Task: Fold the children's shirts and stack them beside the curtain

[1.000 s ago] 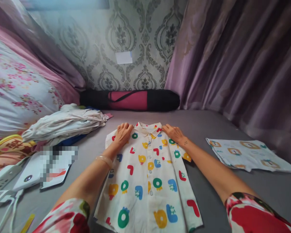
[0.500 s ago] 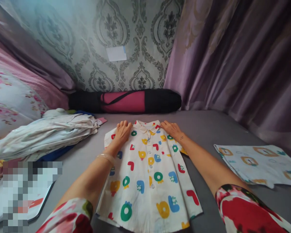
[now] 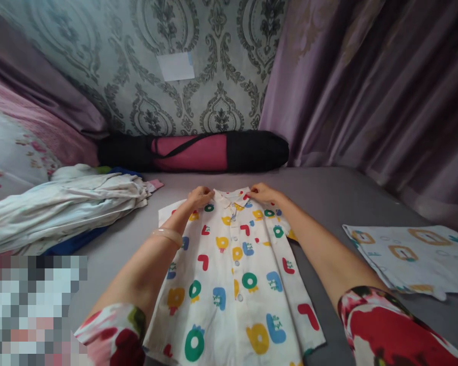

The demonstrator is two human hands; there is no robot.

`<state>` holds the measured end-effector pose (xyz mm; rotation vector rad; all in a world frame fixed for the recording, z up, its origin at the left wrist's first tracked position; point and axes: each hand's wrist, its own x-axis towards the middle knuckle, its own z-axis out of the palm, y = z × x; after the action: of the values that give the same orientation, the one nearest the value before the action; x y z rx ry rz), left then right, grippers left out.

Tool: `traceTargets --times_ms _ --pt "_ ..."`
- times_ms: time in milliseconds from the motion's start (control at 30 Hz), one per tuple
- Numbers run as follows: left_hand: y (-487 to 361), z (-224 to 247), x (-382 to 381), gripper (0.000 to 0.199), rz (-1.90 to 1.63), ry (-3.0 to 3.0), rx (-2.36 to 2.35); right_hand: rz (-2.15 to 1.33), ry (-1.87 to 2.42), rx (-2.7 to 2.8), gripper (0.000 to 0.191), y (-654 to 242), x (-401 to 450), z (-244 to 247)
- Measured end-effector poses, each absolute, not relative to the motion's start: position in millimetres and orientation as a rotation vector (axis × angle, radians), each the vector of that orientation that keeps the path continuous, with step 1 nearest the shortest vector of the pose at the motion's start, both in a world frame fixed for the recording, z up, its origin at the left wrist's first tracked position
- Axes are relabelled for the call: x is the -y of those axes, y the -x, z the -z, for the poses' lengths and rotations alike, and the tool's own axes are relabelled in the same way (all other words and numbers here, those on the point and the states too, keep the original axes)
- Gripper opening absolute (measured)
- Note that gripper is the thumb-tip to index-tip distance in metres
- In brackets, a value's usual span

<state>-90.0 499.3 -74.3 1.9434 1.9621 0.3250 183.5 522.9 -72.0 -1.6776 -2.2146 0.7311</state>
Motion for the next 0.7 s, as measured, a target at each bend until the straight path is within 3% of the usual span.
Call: traceTargets --times_ms 200,333,533,700 --pt "91.0 94.5 -489.4 0.025 -0.664 -2.297 -1.946 -0.448 1.647 2.207 0.023 -176.2 -507.3 80.9" --pt "89.0 96.8 -482.3 0.027 -0.501 -2.419 -1.980 -0.311 1.707 2.296 0.029 -171.6 -501.9 77.4" --pt "89.6 84.6 -473.7 0.035 -0.305 -2.357 -2.110 -0.805 1.944 2.060 0.058 -220.5 -500.5 55.3" --pt "62.4 73.4 -458.1 0.040 -0.494 -2.530 -2.020 -1.124 1.939 1.678 0.046 -279.9 -471.5 54.3"
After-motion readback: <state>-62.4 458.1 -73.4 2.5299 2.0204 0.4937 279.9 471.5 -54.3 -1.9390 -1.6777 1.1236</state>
